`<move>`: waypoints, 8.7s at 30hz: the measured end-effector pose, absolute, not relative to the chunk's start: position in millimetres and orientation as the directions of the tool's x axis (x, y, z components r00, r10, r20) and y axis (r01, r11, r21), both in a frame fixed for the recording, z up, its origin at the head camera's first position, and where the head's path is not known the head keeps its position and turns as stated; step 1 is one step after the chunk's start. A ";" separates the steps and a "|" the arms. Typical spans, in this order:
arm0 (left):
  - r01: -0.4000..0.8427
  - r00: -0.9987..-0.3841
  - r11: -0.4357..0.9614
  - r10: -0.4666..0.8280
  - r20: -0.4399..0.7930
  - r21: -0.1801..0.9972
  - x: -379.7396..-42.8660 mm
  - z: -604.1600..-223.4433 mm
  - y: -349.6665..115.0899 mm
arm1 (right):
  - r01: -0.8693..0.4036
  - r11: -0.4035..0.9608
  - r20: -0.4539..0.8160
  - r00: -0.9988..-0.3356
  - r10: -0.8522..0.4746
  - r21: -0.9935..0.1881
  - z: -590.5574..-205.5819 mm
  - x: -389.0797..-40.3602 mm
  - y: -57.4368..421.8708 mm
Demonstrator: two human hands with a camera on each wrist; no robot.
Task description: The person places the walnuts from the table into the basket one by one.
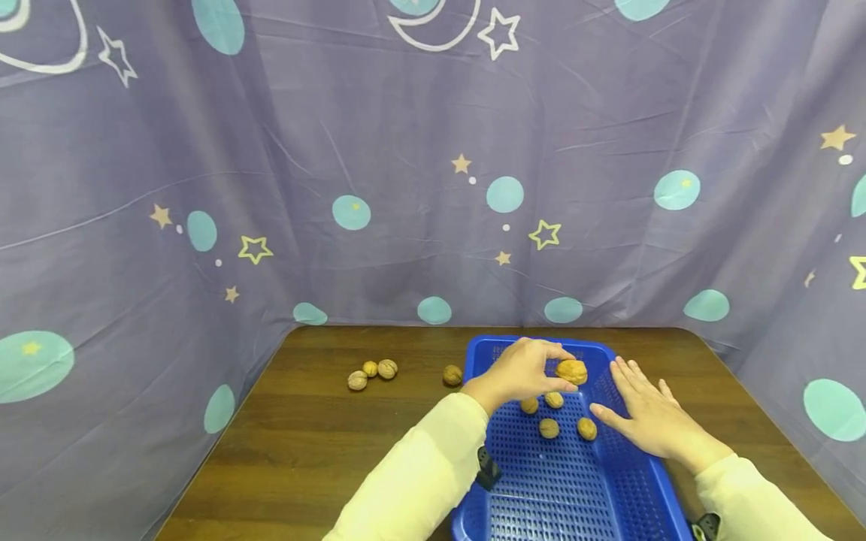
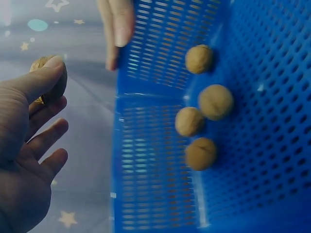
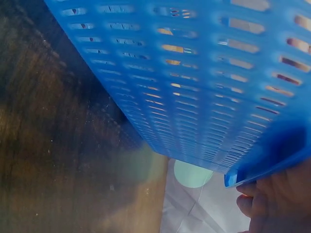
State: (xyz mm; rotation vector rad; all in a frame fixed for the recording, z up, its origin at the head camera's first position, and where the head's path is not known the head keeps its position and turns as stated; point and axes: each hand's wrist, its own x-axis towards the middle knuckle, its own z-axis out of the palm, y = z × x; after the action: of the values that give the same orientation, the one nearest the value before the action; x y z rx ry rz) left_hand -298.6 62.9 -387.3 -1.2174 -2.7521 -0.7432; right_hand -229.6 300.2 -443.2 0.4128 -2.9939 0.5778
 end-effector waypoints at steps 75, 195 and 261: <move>0.394 -0.917 0.733 0.272 0.293 0.554 -356.7 -424.5 -85.9 | -0.268 0.890 0.121 -0.963 -0.240 -0.369 -446.3 -227.4 296.8; 0.584 -0.769 0.664 0.637 0.056 0.467 -313.8 -434.5 56.6 | -0.248 0.905 0.110 -0.968 -0.224 -0.345 -446.0 -231.5 299.4; 0.647 -0.759 0.580 0.555 0.341 0.495 -283.2 -347.8 -8.3 | -0.251 0.890 0.088 -0.968 -0.236 -0.380 -443.5 -230.2 296.3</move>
State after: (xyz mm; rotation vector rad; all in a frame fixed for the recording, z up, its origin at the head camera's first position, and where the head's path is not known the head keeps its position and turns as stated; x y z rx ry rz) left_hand -283.2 -8.3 -347.8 -1.0180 -2.6583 -0.9244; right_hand -230.2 296.3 -443.5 0.3885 -3.0161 0.6143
